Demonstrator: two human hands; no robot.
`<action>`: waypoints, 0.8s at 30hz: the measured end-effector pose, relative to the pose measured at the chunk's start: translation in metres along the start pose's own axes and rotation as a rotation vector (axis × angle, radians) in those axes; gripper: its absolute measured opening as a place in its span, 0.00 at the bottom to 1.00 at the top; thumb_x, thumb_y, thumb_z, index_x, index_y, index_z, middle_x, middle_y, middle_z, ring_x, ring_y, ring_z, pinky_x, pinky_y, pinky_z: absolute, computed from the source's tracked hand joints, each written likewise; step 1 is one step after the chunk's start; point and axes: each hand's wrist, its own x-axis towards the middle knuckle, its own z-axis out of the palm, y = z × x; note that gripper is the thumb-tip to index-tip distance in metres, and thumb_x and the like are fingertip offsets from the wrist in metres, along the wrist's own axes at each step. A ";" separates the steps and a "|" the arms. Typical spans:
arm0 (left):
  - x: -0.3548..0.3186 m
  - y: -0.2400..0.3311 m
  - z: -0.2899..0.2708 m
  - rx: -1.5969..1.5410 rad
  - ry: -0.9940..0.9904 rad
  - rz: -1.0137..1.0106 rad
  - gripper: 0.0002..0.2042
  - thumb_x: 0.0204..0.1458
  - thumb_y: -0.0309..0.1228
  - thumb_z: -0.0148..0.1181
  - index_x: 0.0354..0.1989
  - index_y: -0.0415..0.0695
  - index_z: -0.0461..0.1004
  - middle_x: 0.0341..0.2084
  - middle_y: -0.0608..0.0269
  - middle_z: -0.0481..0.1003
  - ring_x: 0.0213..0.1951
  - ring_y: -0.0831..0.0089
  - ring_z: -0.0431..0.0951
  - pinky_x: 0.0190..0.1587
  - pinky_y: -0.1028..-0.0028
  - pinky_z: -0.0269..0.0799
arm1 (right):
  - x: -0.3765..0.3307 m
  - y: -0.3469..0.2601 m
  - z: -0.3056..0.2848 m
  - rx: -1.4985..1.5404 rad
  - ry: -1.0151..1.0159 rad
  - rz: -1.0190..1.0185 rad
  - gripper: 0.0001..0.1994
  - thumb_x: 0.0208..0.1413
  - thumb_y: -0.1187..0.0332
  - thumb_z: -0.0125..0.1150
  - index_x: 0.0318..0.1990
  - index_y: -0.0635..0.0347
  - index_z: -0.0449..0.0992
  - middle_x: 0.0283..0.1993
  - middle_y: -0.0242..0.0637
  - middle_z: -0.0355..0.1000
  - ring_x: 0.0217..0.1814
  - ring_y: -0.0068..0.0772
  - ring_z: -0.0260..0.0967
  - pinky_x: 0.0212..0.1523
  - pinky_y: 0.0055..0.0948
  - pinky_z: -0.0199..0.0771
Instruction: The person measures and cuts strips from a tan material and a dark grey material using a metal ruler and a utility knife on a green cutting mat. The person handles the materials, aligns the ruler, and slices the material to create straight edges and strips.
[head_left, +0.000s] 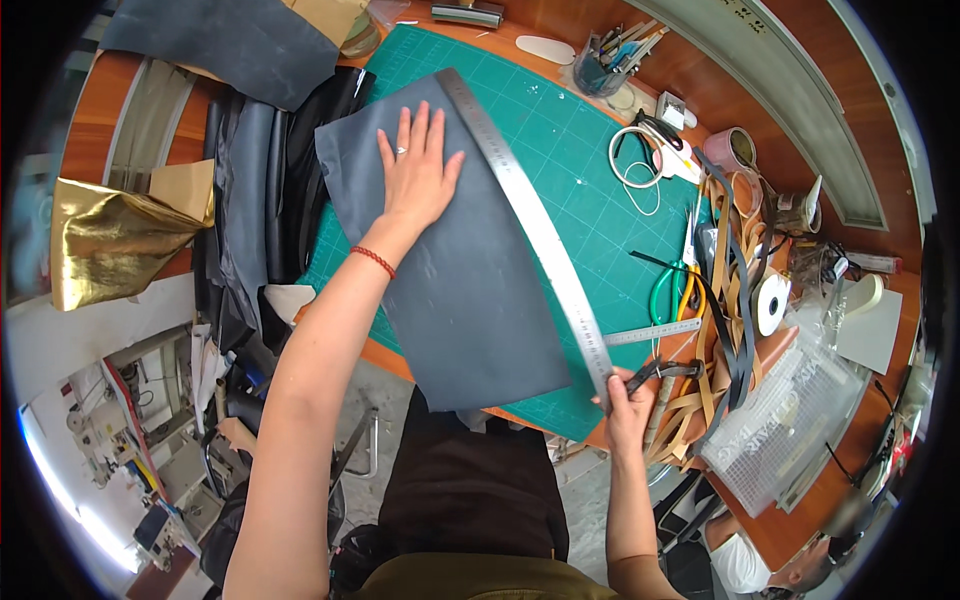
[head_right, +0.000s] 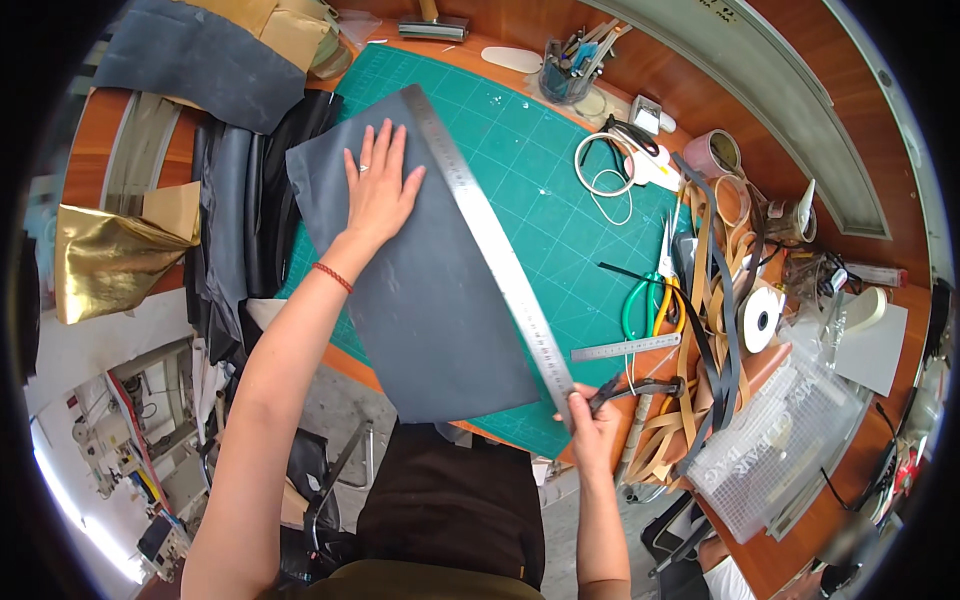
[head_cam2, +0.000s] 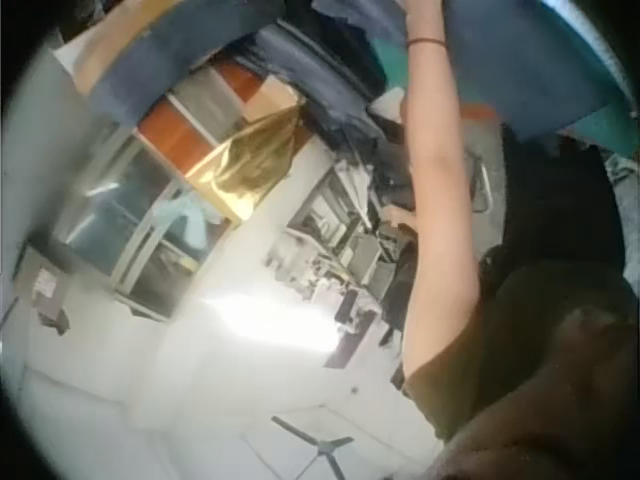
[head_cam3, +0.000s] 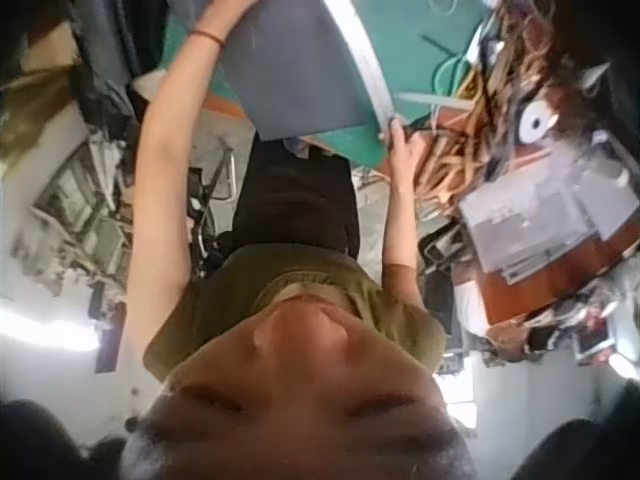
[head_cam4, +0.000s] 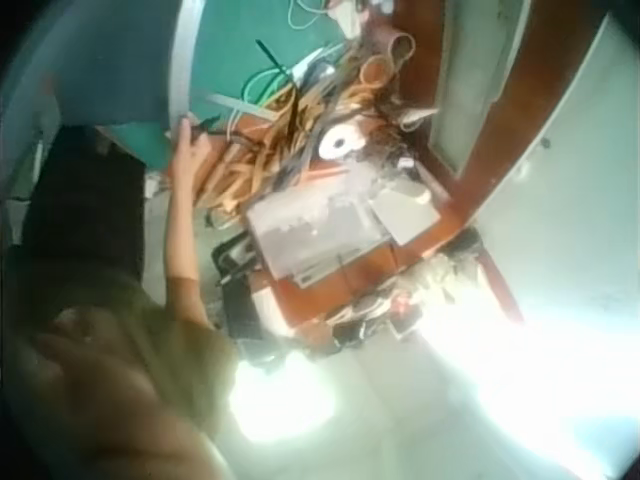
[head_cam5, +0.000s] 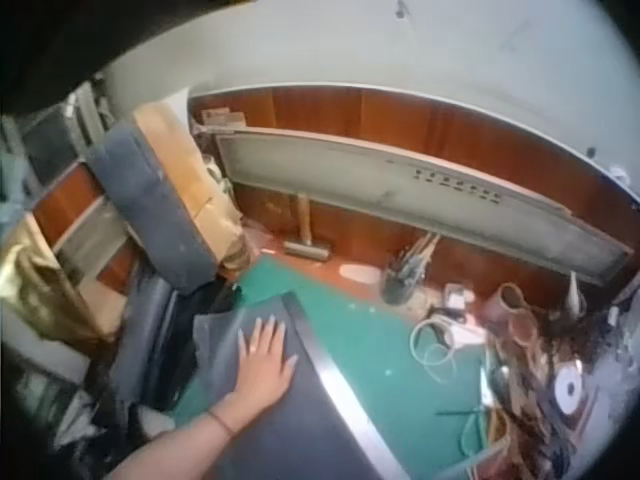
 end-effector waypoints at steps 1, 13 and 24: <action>0.000 -0.002 0.003 -0.027 0.003 -0.015 0.35 0.60 0.41 0.56 0.71 0.36 0.54 0.72 0.49 0.55 0.76 0.52 0.46 0.74 0.42 0.35 | -0.004 0.001 0.007 -0.058 -0.010 -0.008 0.10 0.65 0.68 0.61 0.46 0.66 0.80 0.31 0.32 0.77 0.25 0.18 0.72 0.24 0.18 0.66; -0.005 0.000 0.006 -0.209 0.127 -0.016 0.26 0.59 0.30 0.53 0.67 0.42 0.59 0.68 0.57 0.64 0.74 0.52 0.53 0.75 0.46 0.37 | -0.020 0.030 0.046 -0.192 -0.017 0.046 0.11 0.65 0.67 0.63 0.47 0.67 0.78 0.29 0.30 0.75 0.25 0.17 0.69 0.27 0.19 0.67; -0.004 0.001 0.012 -0.053 0.130 0.005 0.25 0.59 0.32 0.49 0.68 0.53 0.66 0.69 0.61 0.63 0.73 0.54 0.54 0.74 0.46 0.40 | -0.030 0.015 0.026 -0.707 -0.130 -0.138 0.08 0.65 0.71 0.59 0.40 0.64 0.67 0.28 0.44 0.79 0.28 0.37 0.80 0.29 0.32 0.75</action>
